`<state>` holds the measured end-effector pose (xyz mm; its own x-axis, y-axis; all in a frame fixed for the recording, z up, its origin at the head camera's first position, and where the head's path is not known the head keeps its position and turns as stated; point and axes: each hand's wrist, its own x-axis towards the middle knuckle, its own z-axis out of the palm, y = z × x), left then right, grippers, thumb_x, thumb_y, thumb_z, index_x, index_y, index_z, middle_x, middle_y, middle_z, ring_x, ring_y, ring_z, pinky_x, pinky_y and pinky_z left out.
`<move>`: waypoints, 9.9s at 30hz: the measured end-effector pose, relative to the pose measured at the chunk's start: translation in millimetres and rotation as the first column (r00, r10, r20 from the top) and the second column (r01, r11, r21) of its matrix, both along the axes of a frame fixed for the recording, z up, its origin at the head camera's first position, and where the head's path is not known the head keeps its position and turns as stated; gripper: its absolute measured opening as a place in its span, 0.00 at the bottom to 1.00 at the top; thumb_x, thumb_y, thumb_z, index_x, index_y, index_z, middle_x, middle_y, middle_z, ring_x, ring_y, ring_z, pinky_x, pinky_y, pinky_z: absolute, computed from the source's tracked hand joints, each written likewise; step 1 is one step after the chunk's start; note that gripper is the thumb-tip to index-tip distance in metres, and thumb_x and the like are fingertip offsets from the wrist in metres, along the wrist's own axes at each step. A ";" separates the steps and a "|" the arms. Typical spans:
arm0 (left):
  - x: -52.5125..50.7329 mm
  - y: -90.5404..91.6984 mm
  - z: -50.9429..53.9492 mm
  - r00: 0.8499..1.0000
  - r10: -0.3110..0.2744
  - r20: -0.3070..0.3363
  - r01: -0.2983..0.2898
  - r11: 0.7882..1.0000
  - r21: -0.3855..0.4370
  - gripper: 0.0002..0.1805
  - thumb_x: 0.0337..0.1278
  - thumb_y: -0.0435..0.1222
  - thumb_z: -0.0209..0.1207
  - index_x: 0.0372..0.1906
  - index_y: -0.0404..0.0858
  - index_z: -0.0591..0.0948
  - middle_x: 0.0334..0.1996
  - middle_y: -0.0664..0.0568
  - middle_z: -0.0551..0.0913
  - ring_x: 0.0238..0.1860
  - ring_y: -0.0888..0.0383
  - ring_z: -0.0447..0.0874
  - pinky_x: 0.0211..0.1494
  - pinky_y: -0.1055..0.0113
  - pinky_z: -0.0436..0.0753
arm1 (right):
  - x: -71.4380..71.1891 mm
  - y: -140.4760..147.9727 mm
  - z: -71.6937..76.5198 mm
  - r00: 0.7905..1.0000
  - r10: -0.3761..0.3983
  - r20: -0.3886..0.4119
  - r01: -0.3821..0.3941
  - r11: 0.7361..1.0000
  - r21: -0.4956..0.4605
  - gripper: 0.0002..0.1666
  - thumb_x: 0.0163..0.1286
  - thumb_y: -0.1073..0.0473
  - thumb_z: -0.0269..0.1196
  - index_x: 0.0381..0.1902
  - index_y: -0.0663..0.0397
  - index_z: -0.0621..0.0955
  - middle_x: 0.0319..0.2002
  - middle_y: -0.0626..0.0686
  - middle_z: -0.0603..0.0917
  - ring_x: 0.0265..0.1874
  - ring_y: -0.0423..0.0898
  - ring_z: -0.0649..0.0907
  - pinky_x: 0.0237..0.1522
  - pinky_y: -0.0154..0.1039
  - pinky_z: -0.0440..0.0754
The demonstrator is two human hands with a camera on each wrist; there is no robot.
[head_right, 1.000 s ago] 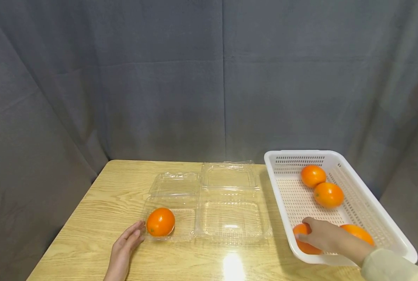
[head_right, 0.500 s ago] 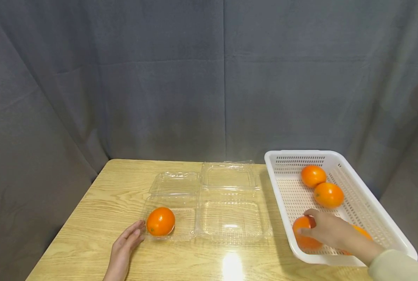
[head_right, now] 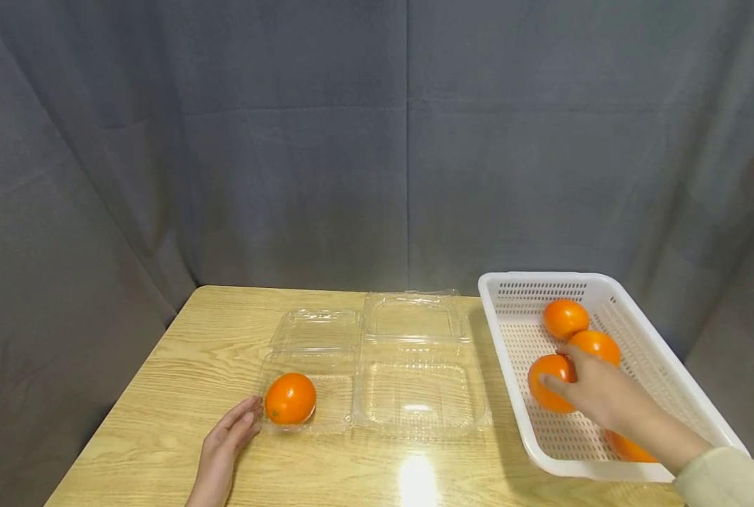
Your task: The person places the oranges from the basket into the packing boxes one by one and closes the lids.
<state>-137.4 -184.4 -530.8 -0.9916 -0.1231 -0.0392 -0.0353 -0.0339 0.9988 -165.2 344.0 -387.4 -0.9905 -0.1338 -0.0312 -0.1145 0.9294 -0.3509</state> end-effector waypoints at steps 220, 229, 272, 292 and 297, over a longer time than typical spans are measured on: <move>-105.9 -24.4 55.1 0.986 0.015 0.168 0.027 0.968 -0.248 0.23 0.68 0.32 0.58 0.63 0.23 0.72 0.57 0.36 0.80 0.38 0.64 0.79 0.37 0.72 0.79 | -112.2 -304.6 -25.1 0.933 -0.038 0.358 0.330 0.488 -0.808 0.40 0.69 0.59 0.56 0.72 0.76 0.57 0.70 0.72 0.62 0.66 0.66 0.68 0.67 0.57 0.68; -101.2 -27.9 56.9 0.990 0.004 0.142 0.028 0.974 -0.227 0.23 0.69 0.31 0.57 0.63 0.24 0.72 0.59 0.34 0.78 0.42 0.63 0.80 0.45 0.69 0.82 | -112.5 -298.4 -24.9 0.974 -0.085 0.209 0.222 0.520 -0.825 0.26 0.70 0.60 0.59 0.63 0.67 0.73 0.58 0.66 0.76 0.58 0.62 0.75 0.62 0.55 0.73; -2.7 -38.2 48.9 0.937 -0.029 0.347 0.059 0.995 -0.076 0.36 0.78 0.54 0.40 0.62 0.22 0.69 0.48 0.43 0.79 0.40 0.56 0.80 0.43 0.64 0.85 | 5.1 -261.2 -58.0 0.806 0.362 -0.469 -0.460 0.881 -0.110 0.12 0.62 0.67 0.70 0.44 0.52 0.85 0.47 0.48 0.82 0.49 0.46 0.81 0.54 0.44 0.82; 11.9 -32.1 43.1 0.932 -0.015 0.363 0.043 0.997 -0.070 0.27 0.73 0.50 0.51 0.54 0.27 0.74 0.39 0.48 0.80 0.38 0.57 0.79 0.41 0.67 0.84 | 20.0 -262.0 -85.6 0.723 0.489 -0.488 -0.494 0.860 0.131 0.11 0.62 0.63 0.70 0.43 0.55 0.84 0.50 0.54 0.83 0.52 0.50 0.81 0.59 0.46 0.79; 11.5 -29.7 41.0 0.936 -0.006 0.352 0.036 0.996 -0.078 0.22 0.72 0.47 0.53 0.49 0.29 0.77 0.38 0.49 0.80 0.37 0.57 0.79 0.40 0.68 0.84 | 20.8 -261.9 -87.9 0.715 0.500 -0.489 -0.498 0.855 0.146 0.10 0.61 0.64 0.70 0.41 0.55 0.85 0.50 0.55 0.83 0.52 0.51 0.81 0.59 0.46 0.79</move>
